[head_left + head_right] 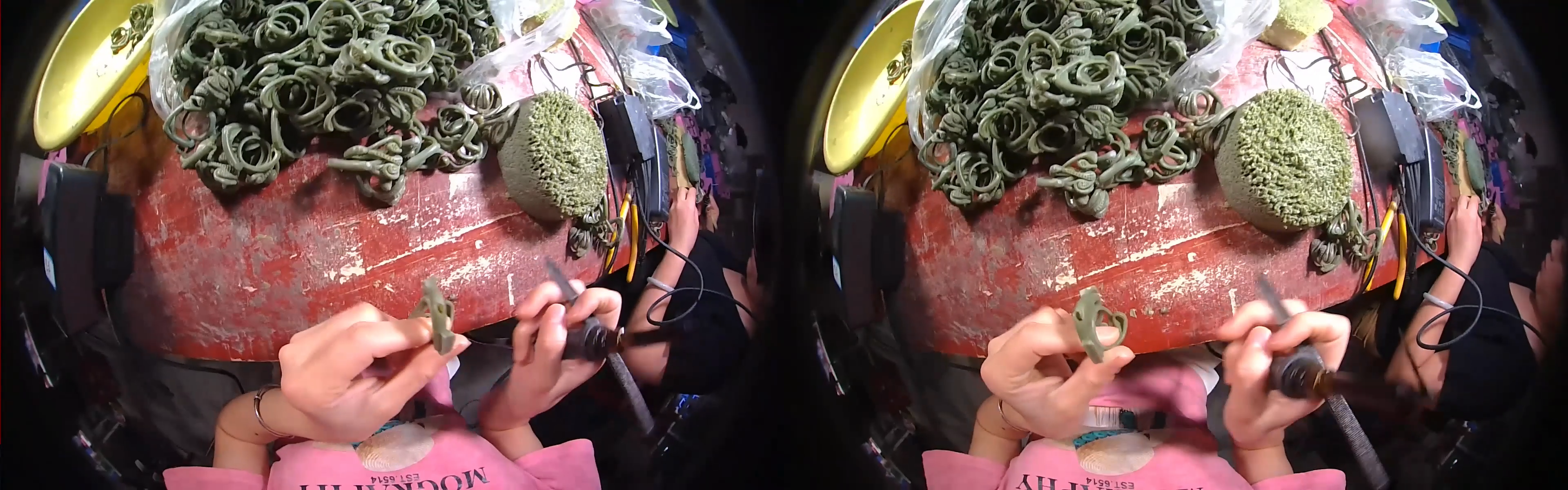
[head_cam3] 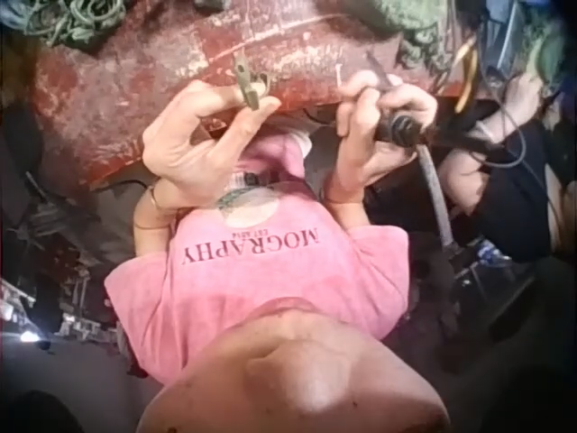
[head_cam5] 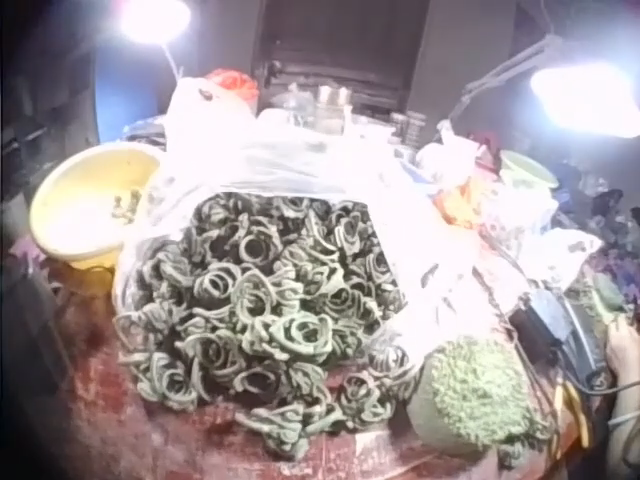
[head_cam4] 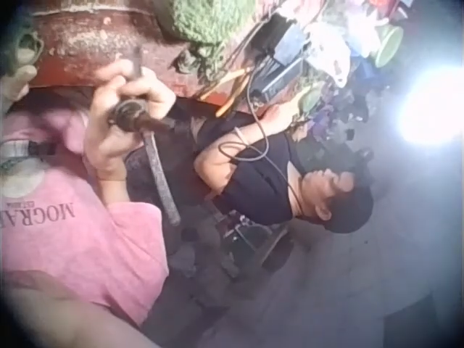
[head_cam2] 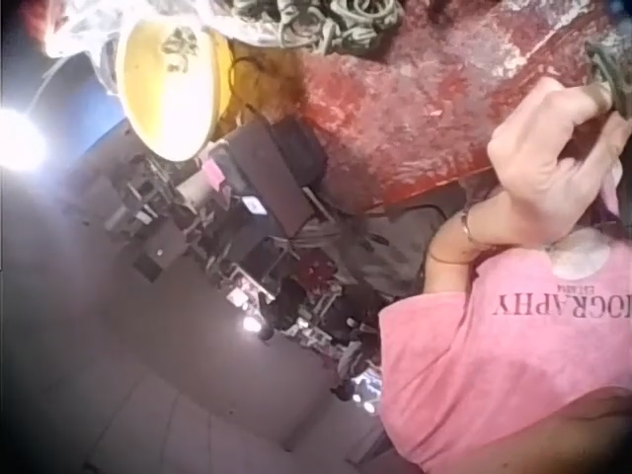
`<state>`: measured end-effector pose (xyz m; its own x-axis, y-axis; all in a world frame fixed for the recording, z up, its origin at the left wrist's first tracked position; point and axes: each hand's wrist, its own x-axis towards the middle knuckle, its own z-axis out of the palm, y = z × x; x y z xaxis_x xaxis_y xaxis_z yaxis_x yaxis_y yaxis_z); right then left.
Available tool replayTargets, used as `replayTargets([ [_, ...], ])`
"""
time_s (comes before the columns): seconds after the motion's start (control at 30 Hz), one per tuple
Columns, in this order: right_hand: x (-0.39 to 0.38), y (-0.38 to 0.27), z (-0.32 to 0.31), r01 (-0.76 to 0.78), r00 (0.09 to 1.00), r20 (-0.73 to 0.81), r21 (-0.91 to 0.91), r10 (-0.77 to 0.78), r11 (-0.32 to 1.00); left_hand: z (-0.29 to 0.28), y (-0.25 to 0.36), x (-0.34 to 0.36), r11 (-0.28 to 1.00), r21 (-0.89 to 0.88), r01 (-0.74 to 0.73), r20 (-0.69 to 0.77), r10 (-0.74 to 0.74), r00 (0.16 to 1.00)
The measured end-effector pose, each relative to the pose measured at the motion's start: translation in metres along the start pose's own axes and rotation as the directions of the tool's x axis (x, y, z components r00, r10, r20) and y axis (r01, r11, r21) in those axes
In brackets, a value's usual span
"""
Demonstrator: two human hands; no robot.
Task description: The recorder uses a heated tool to repair and join green wax components on a workstation table.
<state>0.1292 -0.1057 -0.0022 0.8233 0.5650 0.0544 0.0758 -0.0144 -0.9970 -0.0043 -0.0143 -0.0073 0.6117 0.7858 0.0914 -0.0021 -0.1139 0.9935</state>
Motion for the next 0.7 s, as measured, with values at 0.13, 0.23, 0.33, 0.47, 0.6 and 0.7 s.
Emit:
replayTargets([
  [0.13, 0.018, 0.005, -0.027, 0.134, 0.987, -0.033, -0.373, -0.158, 0.918, 0.002, -0.004, 0.008, 0.974, 0.199, -0.103, -0.125, 0.13, 0.984],
  [0.23, 0.023, 0.013, -0.037, 0.048, 0.994, -0.053, -0.549, -0.092, 0.834, 0.009, -0.015, 0.012, 0.983, 0.07, -0.171, -0.202, 0.182, 0.962],
  [0.33, 0.024, 0.021, -0.039, 0.094, 0.981, -0.064, -0.675, -0.185, 0.731, 0.011, -0.022, 0.008, 0.998, -0.026, -0.056, -0.2, 0.05, 0.978],
  [0.47, 0.021, 0.025, -0.04, 0.004, 0.986, -0.128, -0.631, -0.109, 0.776, 0.01, -0.027, 0.008, 0.999, -0.017, -0.05, -0.154, 0.047, 0.987],
  [0.6, 0.022, 0.023, -0.039, -0.033, 0.989, -0.13, -0.631, -0.064, 0.775, 0.009, -0.029, 0.009, 0.985, -0.151, -0.079, -0.152, 0.056, 0.987],
  [0.7, 0.023, 0.026, -0.039, -0.017, 0.984, -0.148, -0.624, -0.097, 0.781, 0.013, -0.026, 0.01, 0.934, -0.348, -0.086, -0.207, 0.013, 0.978],
])
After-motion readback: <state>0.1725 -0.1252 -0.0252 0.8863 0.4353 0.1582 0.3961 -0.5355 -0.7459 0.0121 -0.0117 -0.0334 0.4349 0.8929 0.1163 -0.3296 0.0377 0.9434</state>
